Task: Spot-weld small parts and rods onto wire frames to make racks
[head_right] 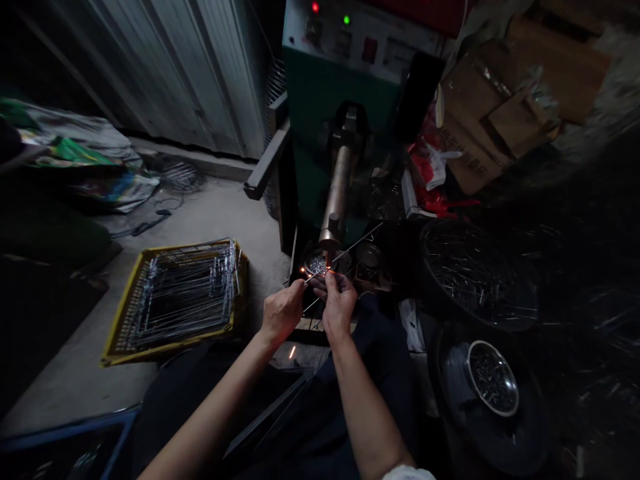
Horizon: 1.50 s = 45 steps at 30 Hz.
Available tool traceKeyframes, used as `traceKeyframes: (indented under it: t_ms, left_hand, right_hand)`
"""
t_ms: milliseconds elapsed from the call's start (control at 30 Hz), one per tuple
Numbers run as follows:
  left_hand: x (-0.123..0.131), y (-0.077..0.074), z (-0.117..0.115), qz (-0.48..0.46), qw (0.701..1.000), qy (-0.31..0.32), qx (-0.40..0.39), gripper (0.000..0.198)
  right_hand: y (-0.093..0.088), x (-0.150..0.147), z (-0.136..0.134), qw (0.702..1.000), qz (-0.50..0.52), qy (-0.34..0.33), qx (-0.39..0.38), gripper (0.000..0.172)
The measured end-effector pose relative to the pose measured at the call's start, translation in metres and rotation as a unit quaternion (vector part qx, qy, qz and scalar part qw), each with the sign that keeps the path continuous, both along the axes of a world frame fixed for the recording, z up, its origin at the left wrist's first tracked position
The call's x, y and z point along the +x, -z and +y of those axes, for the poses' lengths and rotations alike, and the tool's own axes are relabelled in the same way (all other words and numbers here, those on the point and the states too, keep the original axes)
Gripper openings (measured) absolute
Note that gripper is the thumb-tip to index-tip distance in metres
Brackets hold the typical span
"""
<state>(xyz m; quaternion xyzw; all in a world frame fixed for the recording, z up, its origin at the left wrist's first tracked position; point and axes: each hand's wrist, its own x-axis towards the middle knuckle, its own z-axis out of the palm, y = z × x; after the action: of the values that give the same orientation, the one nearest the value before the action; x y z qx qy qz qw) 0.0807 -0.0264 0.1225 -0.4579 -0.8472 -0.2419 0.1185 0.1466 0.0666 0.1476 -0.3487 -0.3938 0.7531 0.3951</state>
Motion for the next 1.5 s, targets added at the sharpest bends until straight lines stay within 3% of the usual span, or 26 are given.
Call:
traceKeyframes:
  t_ms: [300, 633, 1000, 1167, 1300, 1433, 1500]
  left_hand:
    - [-0.005, -0.007, 0.013, -0.012, 1.0, 0.012, -0.023, 0.026]
    - [-0.016, -0.009, 0.032, -0.035, 0.998, 0.041, -0.031, 0.02]
    - [-0.019, -0.006, 0.031, -0.072, 0.995, 0.066, -0.007, 0.029]
    - [-0.023, -0.007, 0.021, -0.094, 0.992, 0.087, 0.013, 0.025]
    - [-0.024, -0.01, 0.014, -0.113, 0.989, 0.09, 0.026, 0.022]
    - [-0.025, -0.017, 0.015, -0.13, 0.988, 0.084, 0.018, 0.023]
    - [-0.025, -0.021, 0.017, -0.129, 0.988, 0.078, 0.01, 0.026]
  right_hand:
    - [-0.002, 0.007, 0.01, 0.998, -0.03, 0.011, 0.054, 0.028]
    - [0.0, 0.003, 0.026, 0.999, 0.009, 0.037, 0.026, 0.031]
    - [-0.001, 0.007, 0.024, 0.999, 0.001, 0.02, 0.029, 0.026]
    - [0.004, 0.036, 0.031, 0.99, -0.071, -0.028, 0.12, 0.031]
    - [0.015, 0.093, 0.041, 0.937, -0.21, -0.052, 0.272, 0.025]
    - [0.028, 0.162, 0.043, 0.816, -0.369, -0.079, 0.438, 0.024]
    - [0.034, 0.187, 0.041, 0.772, -0.407, -0.085, 0.48, 0.026]
